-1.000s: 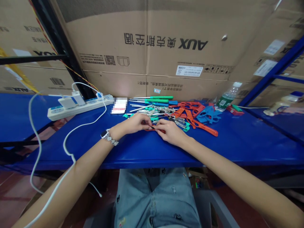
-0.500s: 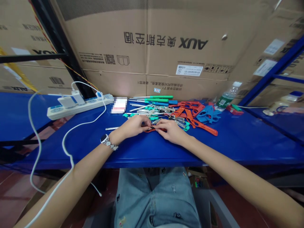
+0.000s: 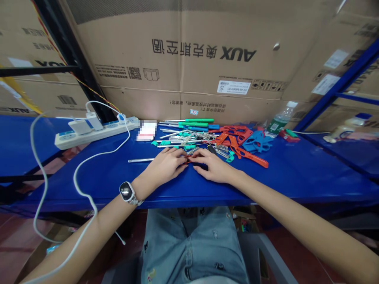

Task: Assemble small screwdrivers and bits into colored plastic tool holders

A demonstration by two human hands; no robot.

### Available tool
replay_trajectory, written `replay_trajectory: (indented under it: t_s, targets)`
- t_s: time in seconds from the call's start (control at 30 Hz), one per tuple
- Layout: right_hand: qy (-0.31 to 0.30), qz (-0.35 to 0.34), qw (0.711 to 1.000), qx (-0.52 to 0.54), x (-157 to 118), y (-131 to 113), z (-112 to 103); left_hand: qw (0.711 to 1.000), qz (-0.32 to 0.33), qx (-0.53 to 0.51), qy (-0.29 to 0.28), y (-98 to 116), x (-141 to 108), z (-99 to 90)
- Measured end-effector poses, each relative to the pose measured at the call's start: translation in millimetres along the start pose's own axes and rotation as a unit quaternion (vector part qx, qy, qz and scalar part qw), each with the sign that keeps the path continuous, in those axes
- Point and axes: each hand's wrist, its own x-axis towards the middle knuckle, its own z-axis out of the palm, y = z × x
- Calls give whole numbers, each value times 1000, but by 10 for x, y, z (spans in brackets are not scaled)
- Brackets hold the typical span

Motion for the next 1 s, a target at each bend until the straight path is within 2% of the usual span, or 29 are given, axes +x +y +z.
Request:
replay_trajectory:
  t_s: [0.13, 0.3, 0.4, 0.6, 0.7, 0.83, 1.0]
  targets:
    - [1, 6, 1000, 11, -10, -20, -11, 998, 12, 55, 23, 40, 12, 24]
    - [-22, 25, 999, 11, 111, -6, -122, 999, 14, 7, 29, 20, 58, 57]
    - [-4, 49, 997, -56, 307, 83, -207, 999, 12, -14, 40, 4, 61, 74]
    - [-157, 81, 970, -169, 729, 169, -325, 998, 6, -22, 56, -9, 39, 99]
    - [-195, 109, 958, -179, 822, 116, -374, 998, 5, -20, 57, -17, 25, 98]
    - [-167, 114, 967, -152, 767, 69, -434, 998, 0, -23, 56, -7, 6, 81]
    - [-112, 86, 984, -111, 475, 29, -429, 998, 0, -21, 64, 20, -4, 72]
